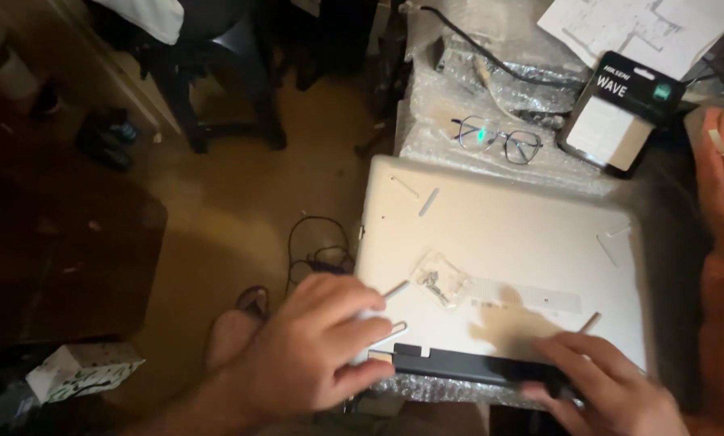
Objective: Disassembling a laptop by removing screws from the bottom casing and handling the battery
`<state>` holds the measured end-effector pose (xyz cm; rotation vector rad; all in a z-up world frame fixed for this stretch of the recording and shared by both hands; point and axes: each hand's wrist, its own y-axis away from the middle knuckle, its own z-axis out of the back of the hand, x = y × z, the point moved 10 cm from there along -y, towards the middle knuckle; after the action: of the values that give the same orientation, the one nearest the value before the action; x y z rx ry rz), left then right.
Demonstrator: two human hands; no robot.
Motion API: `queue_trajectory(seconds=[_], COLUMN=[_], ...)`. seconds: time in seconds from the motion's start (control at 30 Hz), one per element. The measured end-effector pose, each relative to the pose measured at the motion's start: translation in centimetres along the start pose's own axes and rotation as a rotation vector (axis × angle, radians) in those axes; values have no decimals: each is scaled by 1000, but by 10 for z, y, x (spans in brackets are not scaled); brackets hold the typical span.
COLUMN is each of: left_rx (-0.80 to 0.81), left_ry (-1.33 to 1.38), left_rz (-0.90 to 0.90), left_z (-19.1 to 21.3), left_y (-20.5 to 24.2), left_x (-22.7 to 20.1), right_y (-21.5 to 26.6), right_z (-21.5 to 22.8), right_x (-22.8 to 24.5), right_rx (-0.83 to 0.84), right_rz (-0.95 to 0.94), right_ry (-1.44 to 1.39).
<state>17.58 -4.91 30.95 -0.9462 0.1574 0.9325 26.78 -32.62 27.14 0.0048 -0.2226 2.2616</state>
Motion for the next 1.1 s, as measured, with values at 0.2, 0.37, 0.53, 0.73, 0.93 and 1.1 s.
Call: queue_trajectory(seconds=[0.2, 0.37, 0.53, 0.73, 0.93, 1.1], left_rx=[30, 12, -66, -156, -180, -175], left_ry=[-83, -292, -318, -389, -410, -475], left_rz=[60, -25, -68, -49, -26, -189], left_z=[-32, -37, -56, -61, -65, -78], left_y=[28, 16, 39, 48, 55, 65], left_x=[-24, -37, -27, -17, -7, -4], right_y=[61, 87, 79, 73, 94, 120], right_z=[7, 12, 21, 19, 16, 12], right_x=[-36, -42, -45, -36, -43, -57], right_rx=[-210, -386, -311, -341, -459, -555], right_rz=[-8, -134, -219, -227, -301, -383], right_ry=[-5, 53, -61, -132, -58, 30])
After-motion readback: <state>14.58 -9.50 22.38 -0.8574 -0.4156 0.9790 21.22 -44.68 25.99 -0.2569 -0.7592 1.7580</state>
